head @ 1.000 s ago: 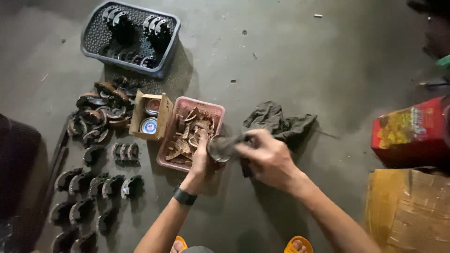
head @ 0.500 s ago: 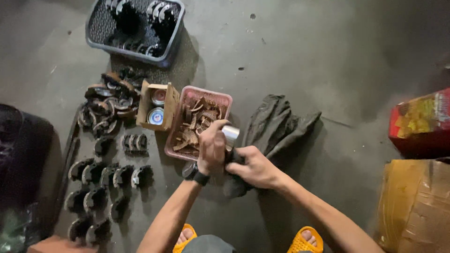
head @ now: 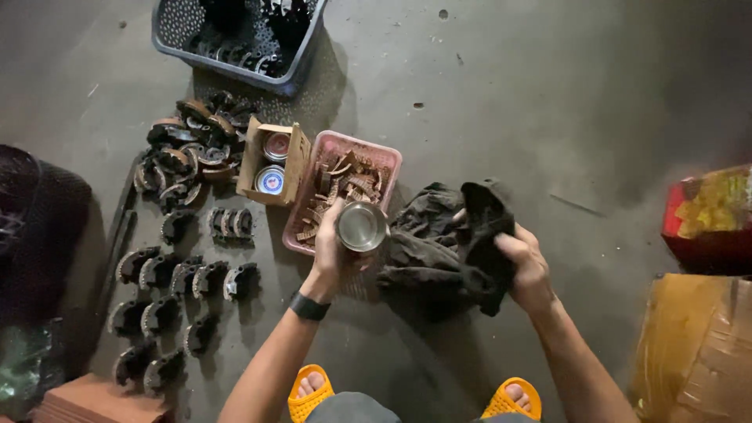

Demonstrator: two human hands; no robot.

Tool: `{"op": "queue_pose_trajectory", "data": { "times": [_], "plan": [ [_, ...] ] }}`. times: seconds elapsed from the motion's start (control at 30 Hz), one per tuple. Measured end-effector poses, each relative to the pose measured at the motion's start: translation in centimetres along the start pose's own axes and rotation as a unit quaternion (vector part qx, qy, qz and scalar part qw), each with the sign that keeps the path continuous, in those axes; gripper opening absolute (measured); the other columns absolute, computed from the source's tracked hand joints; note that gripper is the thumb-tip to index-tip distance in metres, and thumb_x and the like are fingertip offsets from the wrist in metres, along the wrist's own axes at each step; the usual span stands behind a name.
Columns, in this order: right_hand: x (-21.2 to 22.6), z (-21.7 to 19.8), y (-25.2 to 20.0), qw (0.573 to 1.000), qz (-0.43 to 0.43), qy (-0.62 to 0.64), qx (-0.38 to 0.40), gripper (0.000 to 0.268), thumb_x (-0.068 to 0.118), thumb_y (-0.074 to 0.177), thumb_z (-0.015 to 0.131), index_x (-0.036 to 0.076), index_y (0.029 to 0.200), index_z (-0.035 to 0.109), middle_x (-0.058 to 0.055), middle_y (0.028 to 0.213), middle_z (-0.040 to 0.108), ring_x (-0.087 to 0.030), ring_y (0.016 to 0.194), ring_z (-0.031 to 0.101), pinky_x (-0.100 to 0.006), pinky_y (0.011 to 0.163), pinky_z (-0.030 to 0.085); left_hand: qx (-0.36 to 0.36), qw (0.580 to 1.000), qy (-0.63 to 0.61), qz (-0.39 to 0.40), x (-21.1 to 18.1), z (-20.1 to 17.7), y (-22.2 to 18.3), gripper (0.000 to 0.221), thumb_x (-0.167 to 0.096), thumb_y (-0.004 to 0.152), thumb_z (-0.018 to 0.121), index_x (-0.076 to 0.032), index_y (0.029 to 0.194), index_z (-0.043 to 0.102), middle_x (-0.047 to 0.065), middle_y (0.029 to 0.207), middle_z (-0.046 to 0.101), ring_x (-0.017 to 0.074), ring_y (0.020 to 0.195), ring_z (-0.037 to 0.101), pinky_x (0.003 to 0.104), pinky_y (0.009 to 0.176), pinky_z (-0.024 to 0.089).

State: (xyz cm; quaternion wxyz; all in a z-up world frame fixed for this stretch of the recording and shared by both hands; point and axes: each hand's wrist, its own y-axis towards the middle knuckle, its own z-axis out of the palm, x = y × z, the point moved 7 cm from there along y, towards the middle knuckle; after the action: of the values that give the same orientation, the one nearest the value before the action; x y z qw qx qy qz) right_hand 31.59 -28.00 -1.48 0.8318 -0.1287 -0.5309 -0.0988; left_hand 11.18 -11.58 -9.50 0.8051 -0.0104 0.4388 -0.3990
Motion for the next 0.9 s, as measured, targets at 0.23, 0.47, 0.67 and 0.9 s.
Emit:
{"op": "queue_pose_trajectory", "data": {
  "times": [0.23,0.47,0.67,0.9],
  "plan": [
    [5.7,13.4,2.2,0.711,-0.329,-0.598,0.170,0.036,0.015,0.085,0.064,0.002,0.119,0.065,-0.025,0.130,0.059,-0.033,0.116,0.061,-0.039,0.097,0.053,0.044,0.953,0.248,0.166,3.5,-1.6,1.4,0.049,-0.042,0.105,0.056,0.004,0.120,0.059,0.016,0.105,0.065,0.0270,0.093,0.064,0.038,0.079,0.054],
    [1.3,12.9,4.0,0.522,-0.356,-0.743,0.220,0.012,0.013,0.081,0.067,0.002,0.082,0.061,-0.012,0.081,0.061,-0.028,0.075,0.066,-0.038,0.064,0.054,0.014,0.837,0.474,0.274,3.4,-0.9,-1.2,0.035,-0.018,0.107,0.045,0.005,0.131,0.057,0.019,0.120,0.063,0.0309,0.106,0.063,0.040,0.095,0.050],
    [-1.8,10.5,4.0,0.755,-0.304,-0.574,0.087,0.017,0.014,0.083,0.064,0.000,0.093,0.067,-0.012,0.084,0.069,-0.027,0.074,0.071,-0.038,0.067,0.056,0.002,0.770,0.494,0.404,-5.4,8.3,-5.3,0.042,-0.025,0.111,0.033,0.001,0.117,0.065,0.021,0.089,0.067,0.0389,0.079,0.068,0.043,0.076,0.053],
    [-12.5,1.3,3.9,0.991,0.056,-0.118,0.006,0.021,0.004,0.090,0.057,0.001,0.102,0.073,-0.001,0.097,0.075,-0.012,0.087,0.069,-0.031,0.080,0.057,0.131,0.702,0.467,0.520,-4.8,10.7,-5.9,0.047,-0.035,0.114,0.037,0.005,0.123,0.059,0.025,0.103,0.066,0.0394,0.087,0.070,0.043,0.077,0.057]
  ]
}}
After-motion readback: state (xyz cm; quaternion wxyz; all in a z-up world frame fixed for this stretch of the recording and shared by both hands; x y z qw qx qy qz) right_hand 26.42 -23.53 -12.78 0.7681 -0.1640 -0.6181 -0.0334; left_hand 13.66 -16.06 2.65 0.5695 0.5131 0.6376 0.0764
